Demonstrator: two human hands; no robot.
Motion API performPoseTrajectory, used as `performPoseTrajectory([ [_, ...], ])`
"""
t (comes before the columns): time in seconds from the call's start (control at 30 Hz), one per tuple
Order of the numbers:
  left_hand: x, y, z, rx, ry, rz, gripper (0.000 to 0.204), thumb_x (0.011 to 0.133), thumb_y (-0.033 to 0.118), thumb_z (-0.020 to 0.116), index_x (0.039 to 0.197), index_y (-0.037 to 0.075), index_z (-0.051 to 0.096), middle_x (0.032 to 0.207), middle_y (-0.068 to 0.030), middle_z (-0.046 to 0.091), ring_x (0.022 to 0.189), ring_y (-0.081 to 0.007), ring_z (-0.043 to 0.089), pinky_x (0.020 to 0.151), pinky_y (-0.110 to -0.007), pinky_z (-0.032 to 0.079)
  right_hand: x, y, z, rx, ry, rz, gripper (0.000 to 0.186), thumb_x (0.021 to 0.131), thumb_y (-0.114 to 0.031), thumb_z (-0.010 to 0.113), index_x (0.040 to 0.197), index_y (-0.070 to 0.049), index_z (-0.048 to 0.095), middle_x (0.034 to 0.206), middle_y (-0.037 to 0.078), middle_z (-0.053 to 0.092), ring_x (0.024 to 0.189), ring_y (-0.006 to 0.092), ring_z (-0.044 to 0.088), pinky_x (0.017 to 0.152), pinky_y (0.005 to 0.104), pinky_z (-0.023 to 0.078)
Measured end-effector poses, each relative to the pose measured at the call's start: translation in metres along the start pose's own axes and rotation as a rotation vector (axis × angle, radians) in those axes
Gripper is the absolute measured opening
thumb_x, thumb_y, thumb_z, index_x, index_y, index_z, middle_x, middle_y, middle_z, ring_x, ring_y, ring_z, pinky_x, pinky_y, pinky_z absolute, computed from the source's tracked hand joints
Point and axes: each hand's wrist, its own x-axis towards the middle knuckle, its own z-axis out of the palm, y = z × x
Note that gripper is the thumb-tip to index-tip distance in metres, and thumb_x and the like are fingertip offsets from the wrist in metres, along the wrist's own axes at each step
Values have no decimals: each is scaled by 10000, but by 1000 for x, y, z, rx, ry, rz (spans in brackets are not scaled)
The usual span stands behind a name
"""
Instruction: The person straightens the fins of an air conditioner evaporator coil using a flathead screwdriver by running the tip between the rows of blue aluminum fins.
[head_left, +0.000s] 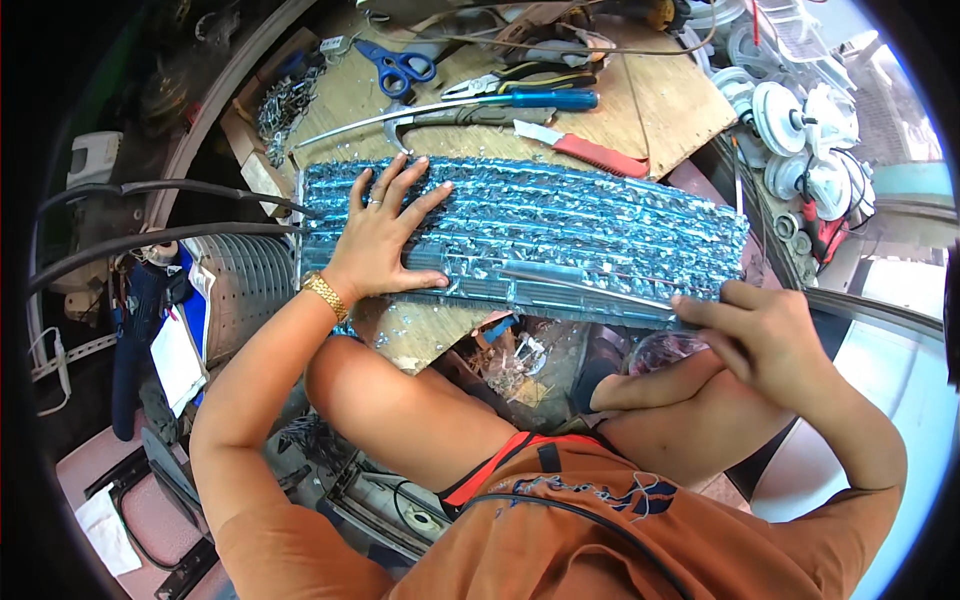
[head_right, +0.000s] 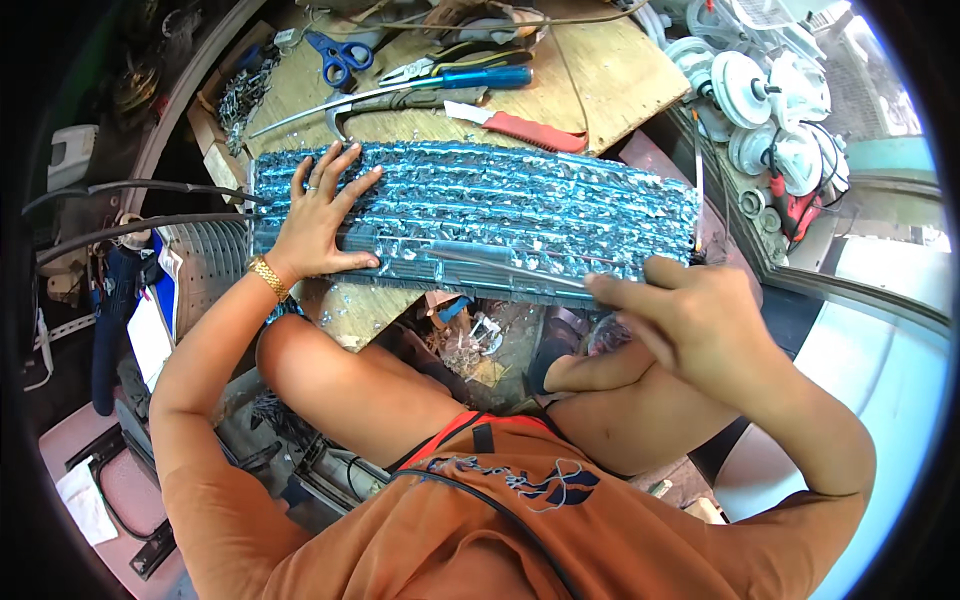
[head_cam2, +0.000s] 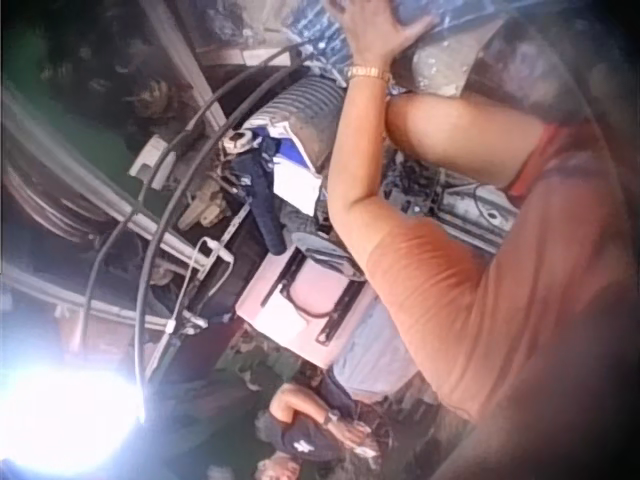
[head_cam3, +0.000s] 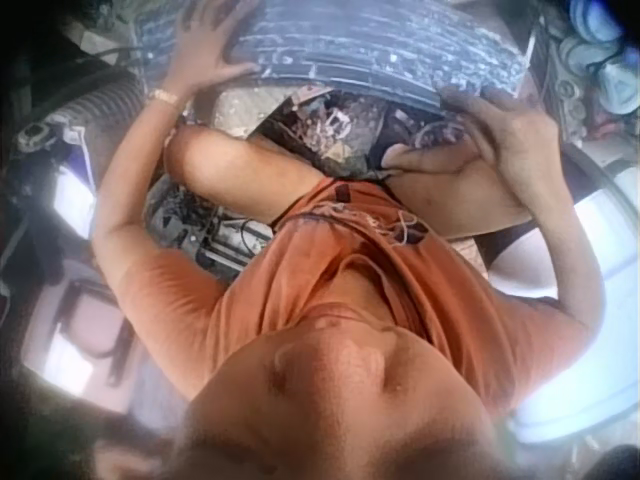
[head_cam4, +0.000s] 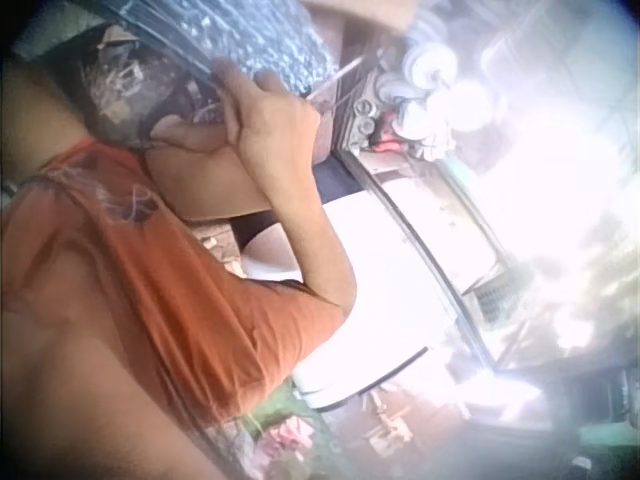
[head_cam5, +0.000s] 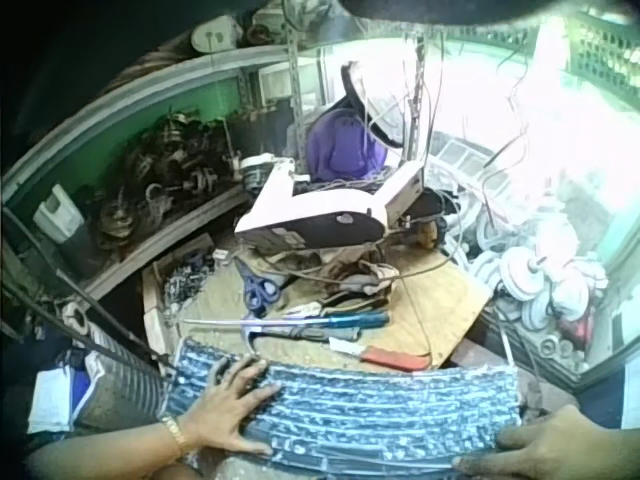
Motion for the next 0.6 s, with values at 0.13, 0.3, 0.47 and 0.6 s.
performPoseTrajectory([
  [0.13, 2, -5, 1, 7, 19, 3, 1160, 685, 892, 724, 1651, 306, 463, 1724, -121, 357, 1634, -376, 246, 1285, -633, 130, -29, -9, 28, -123, -50, -35, 475, 917, -117, 762, 1386, -172, 706, 899, 92, 629, 713, 350, 671, 610, 449, 531],
  [0.3, 7, -7, -3, 20, 20, 16, 1174, 675, 891, 732, 1653, 301, 462, 1727, -126, 355, 1637, -371, 243, 1288, -628, 134, -39, 18, 30, 218, 124, -31, 411, 935, -143, 757, 1345, -157, 736, 962, 122, 708, 821, 369, 712, 715, 463, 570],
  [0.47, 0, -8, -2, 16, 11, 10, 1180, 676, 899, 726, 1655, 297, 460, 1734, -134, 345, 1638, -372, 243, 1287, -628, 133, -51, 24, 27, 209, 64, 52, 389, 943, -157, 739, 1331, -181, 745, 949, 110, 718, 850, 369, 717, 724, 480, 571],
  [0.6, 3, -1, -1, 2, 5, 3, 1166, 687, 900, 720, 1650, 295, 463, 1734, -139, 342, 1632, -379, 252, 1283, -635, 132, -45, 29, 39, 264, 82, 60, 391, 932, -151, 738, 1322, -173, 749, 907, 105, 706, 829, 361, 717, 705, 473, 568],
])
